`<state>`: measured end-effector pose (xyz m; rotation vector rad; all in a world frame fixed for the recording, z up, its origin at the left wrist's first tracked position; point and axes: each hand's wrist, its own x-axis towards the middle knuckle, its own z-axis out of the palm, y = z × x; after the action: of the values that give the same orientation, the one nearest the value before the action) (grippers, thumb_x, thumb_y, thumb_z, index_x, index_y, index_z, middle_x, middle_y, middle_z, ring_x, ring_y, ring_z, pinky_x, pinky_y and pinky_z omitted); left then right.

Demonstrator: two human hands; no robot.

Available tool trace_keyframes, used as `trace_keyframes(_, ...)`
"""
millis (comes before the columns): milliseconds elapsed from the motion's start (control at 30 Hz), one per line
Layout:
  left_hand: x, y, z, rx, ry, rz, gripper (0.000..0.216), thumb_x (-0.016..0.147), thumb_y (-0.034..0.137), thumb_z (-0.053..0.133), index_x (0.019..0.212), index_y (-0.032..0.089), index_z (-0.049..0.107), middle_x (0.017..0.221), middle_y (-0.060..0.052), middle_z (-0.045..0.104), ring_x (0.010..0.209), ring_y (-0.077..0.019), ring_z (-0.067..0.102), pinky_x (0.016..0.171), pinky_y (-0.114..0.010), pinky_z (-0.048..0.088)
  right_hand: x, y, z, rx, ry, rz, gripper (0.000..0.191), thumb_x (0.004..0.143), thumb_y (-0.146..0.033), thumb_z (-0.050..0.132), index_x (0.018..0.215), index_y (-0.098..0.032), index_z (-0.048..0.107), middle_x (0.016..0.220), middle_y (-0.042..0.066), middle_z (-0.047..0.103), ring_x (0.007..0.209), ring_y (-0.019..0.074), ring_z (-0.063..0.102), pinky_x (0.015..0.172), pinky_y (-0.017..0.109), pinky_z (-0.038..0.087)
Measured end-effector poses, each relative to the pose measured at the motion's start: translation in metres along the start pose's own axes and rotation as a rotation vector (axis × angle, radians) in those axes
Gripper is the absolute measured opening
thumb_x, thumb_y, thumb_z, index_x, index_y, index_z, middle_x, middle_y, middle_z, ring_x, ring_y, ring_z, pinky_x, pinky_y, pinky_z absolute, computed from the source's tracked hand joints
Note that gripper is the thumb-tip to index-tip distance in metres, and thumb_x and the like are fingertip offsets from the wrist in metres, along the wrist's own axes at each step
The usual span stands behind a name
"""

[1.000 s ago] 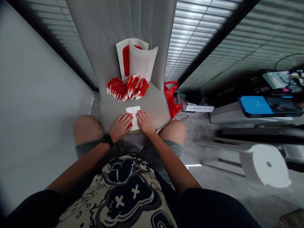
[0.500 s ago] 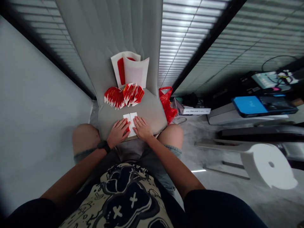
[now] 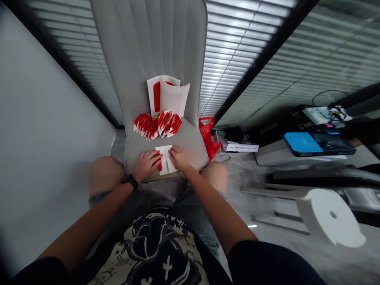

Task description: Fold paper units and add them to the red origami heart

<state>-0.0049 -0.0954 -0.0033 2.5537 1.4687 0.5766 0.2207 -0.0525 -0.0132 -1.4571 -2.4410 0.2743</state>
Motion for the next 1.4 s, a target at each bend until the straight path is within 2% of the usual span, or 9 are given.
trace_keyframes(100, 0.0, 0.005, 0.005, 0.013, 0.033, -0.002, 0.035, 0.102, 0.03, 0.044, 0.129, 0.023, 0.065, 0.139, -0.009, 0.063, 0.131, -0.0229, 0.053, 0.109, -0.041, 0.042, 0.005, -0.013, 0.014, -0.072, 0.056, 0.025, 0.04, 0.101, -0.025, 0.047, 0.136, -0.012, 0.063, 0.143, 0.017, 0.06, 0.135, 0.027, 0.053, 0.114, 0.045, 0.043)
trace_keyframes(233, -0.001, 0.014, 0.014, 0.071, 0.036, 0.0, 0.044, 0.103, 0.025, 0.039, 0.141, 0.014, 0.056, 0.148, -0.013, 0.056, 0.141, -0.0254, 0.046, 0.119, -0.048, 0.033, 0.0, -0.021, 0.03, -0.063, 0.08, 0.019, 0.047, 0.104, -0.025, 0.038, 0.145, -0.009, 0.053, 0.153, 0.017, 0.049, 0.146, 0.0272, 0.042, 0.122, 0.05, 0.034)
trace_keyframes(400, -0.001, 0.018, 0.015, 0.116, -0.027, -0.049, 0.053, 0.102, 0.028, 0.038, 0.15, 0.007, 0.045, 0.158, -0.018, 0.043, 0.15, -0.0283, 0.035, 0.123, -0.051, 0.028, -0.005, -0.02, 0.032, -0.029, 0.079, 0.033, 0.051, 0.104, -0.027, 0.034, 0.151, -0.009, 0.046, 0.157, 0.017, 0.043, 0.15, 0.0274, 0.036, 0.123, 0.052, 0.031)
trace_keyframes(600, 0.003, 0.018, 0.011, 0.109, -0.067, -0.108, 0.056, 0.1, 0.03, 0.045, 0.151, 0.009, 0.044, 0.161, -0.021, 0.034, 0.152, -0.0342, 0.03, 0.123, -0.053, 0.028, -0.005, -0.024, 0.027, -0.027, 0.047, 0.078, 0.054, 0.104, -0.028, 0.036, 0.153, -0.006, 0.042, 0.161, 0.018, 0.037, 0.152, 0.0291, 0.031, 0.126, 0.052, 0.028)
trace_keyframes(833, 0.004, 0.014, 0.019, 0.052, -0.1, -0.133, 0.058, 0.097, 0.029, 0.049, 0.152, 0.012, 0.044, 0.162, -0.02, 0.033, 0.151, -0.0348, 0.031, 0.124, -0.053, 0.029, -0.006, -0.025, 0.021, -0.039, -0.029, 0.099, 0.058, 0.104, -0.029, 0.036, 0.159, -0.011, 0.031, 0.164, 0.015, 0.031, 0.154, 0.0277, 0.025, 0.127, 0.051, 0.025)
trace_keyframes(1000, 0.0, 0.012, 0.027, -0.022, -0.119, -0.175, 0.068, 0.094, 0.031, 0.053, 0.158, 0.019, 0.033, 0.166, -0.014, 0.026, 0.153, -0.0358, 0.025, 0.125, -0.057, 0.026, -0.011, -0.026, 0.019, 0.006, -0.032, 0.167, 0.065, 0.103, -0.032, 0.038, 0.163, -0.013, 0.019, 0.164, 0.014, 0.031, 0.154, 0.0304, 0.025, 0.127, 0.055, 0.022)
trace_keyframes(1133, 0.0, 0.012, 0.03, -0.074, -0.149, -0.214, 0.072, 0.094, 0.033, 0.053, 0.16, 0.023, 0.028, 0.167, -0.009, 0.026, 0.154, -0.0359, 0.021, 0.126, -0.059, 0.02, -0.011, -0.025, 0.02, 0.059, -0.071, 0.204, 0.064, 0.103, -0.033, 0.036, 0.163, -0.013, 0.02, 0.165, 0.012, 0.031, 0.154, 0.0332, 0.023, 0.127, 0.059, 0.018)
trace_keyframes(1400, -0.001, 0.013, 0.029, -0.022, -0.19, -0.2, 0.079, 0.093, 0.033, 0.054, 0.163, 0.022, 0.017, 0.167, -0.01, 0.024, 0.155, -0.0357, 0.018, 0.126, -0.06, 0.022, -0.01, -0.027, 0.021, 0.093, -0.039, 0.212, 0.064, 0.104, -0.033, 0.035, 0.163, -0.016, 0.017, 0.164, 0.011, 0.032, 0.154, 0.0341, 0.024, 0.127, 0.061, 0.018)
